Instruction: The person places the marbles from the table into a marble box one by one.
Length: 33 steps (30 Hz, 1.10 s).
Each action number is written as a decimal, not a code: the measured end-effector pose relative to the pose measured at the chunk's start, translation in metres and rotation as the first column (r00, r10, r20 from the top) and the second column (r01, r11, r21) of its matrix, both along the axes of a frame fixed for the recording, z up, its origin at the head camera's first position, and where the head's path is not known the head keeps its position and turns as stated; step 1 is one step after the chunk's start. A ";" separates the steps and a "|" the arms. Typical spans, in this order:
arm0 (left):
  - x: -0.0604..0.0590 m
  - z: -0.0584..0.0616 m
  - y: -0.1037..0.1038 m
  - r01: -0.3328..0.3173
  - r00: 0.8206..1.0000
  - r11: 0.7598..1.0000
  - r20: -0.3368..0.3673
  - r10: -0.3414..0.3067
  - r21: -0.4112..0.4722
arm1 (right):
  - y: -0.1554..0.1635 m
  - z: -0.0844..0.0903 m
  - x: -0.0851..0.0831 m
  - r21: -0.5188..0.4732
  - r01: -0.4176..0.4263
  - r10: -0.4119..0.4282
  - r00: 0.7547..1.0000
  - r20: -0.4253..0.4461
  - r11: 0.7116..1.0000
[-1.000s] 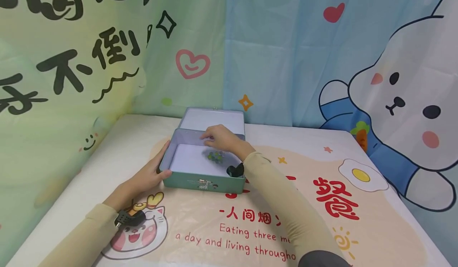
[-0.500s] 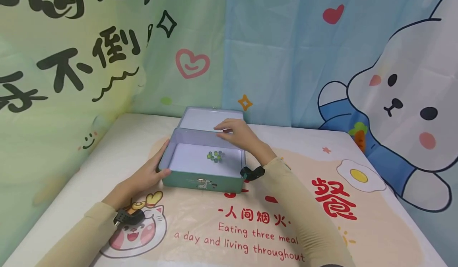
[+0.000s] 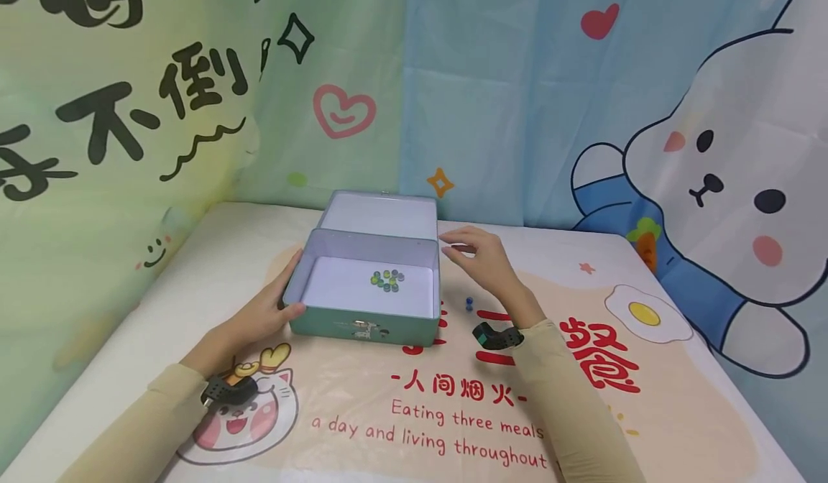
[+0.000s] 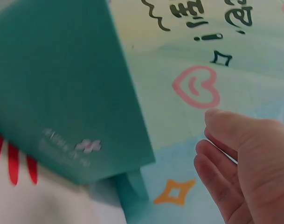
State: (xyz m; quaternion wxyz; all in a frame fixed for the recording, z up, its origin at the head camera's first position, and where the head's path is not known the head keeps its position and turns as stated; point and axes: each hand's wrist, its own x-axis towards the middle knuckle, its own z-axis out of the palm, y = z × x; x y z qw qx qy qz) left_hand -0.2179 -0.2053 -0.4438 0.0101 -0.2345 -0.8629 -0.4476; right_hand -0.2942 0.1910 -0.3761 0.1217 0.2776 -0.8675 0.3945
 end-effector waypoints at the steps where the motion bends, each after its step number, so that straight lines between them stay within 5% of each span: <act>1: 0.002 0.004 0.001 0.002 1.000 1.000 0.005 -0.002 0.003 | 0.004 -0.002 0.001 -0.006 0.009 -0.009 1.000 0.002 1.000; 10: 0.020 0.029 0.010 0.010 1.000 1.000 0.022 -0.011 0.013 | 0.029 -0.029 -0.001 -0.018 0.038 -0.037 0.997 0.061 0.999; 17: 0.021 0.032 0.012 0.009 0.999 1.000 0.037 -0.009 0.021 | 0.042 -0.042 -0.005 0.062 0.000 -0.012 0.983 0.185 0.998; 25: 0.021 0.031 0.012 0.010 0.999 1.000 0.035 -0.010 0.014 | 0.057 -0.056 -0.008 0.146 -0.042 -0.014 0.932 0.361 0.988; 33: 0.016 0.025 0.009 -0.001 0.999 1.000 0.033 0.001 -0.002 | 0.067 -0.063 -0.010 0.174 -0.131 0.047 0.907 0.419 0.976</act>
